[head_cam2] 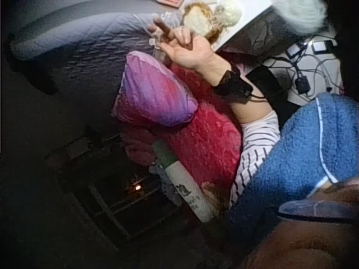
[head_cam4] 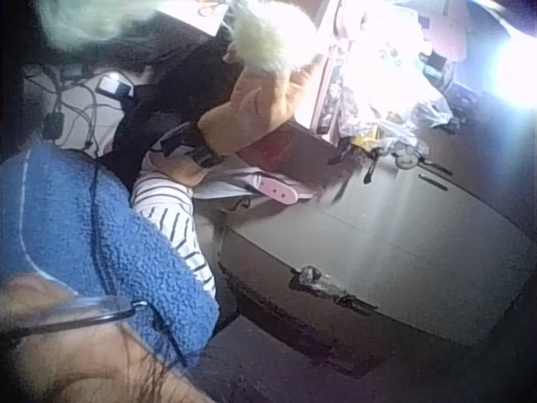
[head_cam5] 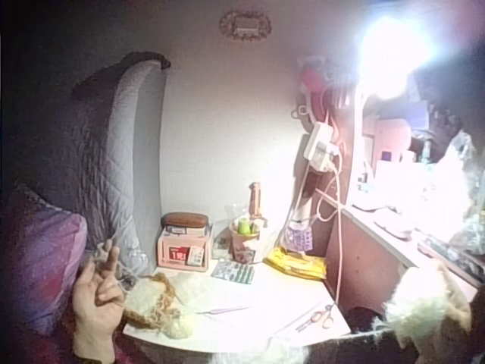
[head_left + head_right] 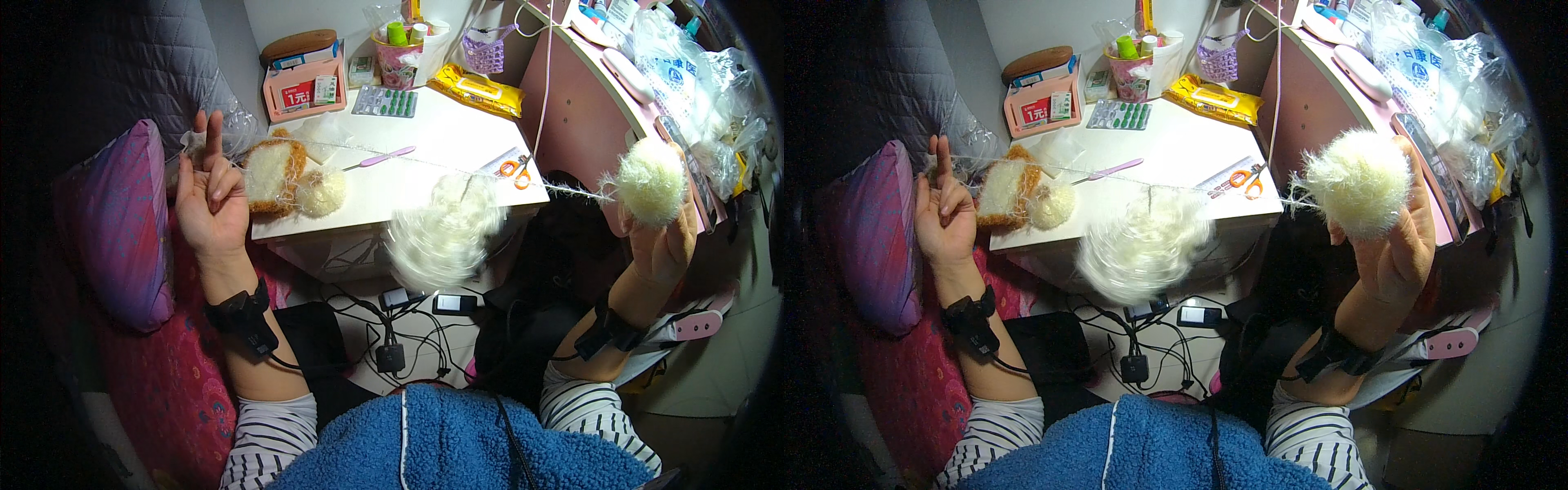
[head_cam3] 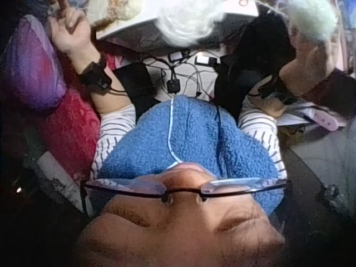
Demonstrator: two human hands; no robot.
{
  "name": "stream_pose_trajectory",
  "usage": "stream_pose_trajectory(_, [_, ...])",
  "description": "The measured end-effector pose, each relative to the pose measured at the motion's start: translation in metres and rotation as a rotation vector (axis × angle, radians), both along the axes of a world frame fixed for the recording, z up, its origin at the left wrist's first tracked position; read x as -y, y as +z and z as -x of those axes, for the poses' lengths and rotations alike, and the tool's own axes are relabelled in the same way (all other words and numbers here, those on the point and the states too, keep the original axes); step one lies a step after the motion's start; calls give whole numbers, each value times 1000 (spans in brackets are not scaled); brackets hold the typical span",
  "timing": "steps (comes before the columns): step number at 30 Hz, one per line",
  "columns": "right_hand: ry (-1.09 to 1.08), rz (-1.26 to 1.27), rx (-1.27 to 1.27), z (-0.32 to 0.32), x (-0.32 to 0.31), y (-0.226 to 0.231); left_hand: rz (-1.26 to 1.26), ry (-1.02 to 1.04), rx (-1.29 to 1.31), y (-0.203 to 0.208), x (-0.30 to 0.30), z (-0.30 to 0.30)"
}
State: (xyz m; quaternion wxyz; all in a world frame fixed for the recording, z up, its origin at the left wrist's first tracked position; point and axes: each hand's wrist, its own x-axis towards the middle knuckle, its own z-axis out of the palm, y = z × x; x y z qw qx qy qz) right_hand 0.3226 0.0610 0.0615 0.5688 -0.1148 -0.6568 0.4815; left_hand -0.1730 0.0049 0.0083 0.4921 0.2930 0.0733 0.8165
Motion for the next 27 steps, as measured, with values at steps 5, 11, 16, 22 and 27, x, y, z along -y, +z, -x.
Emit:
stream_pose_trajectory(5, [16,12,9,-2,0,1,60,49,37,2,0,-3])
stream_pose_trajectory(11, [4,4,10,-4,0,1,45,40,25,1,0,-1])
stream_pose_trajectory(16, [-12,-12,20,-6,-1,0,12,12,5,-2,-1,2])
stream_pose_trajectory(22, [40,-43,23,-8,-4,0,-7,-13,14,-3,0,3])
stream_pose_trajectory(27, [-31,-14,-9,-10,-1,-1,6,-1,20,-3,-1,5])
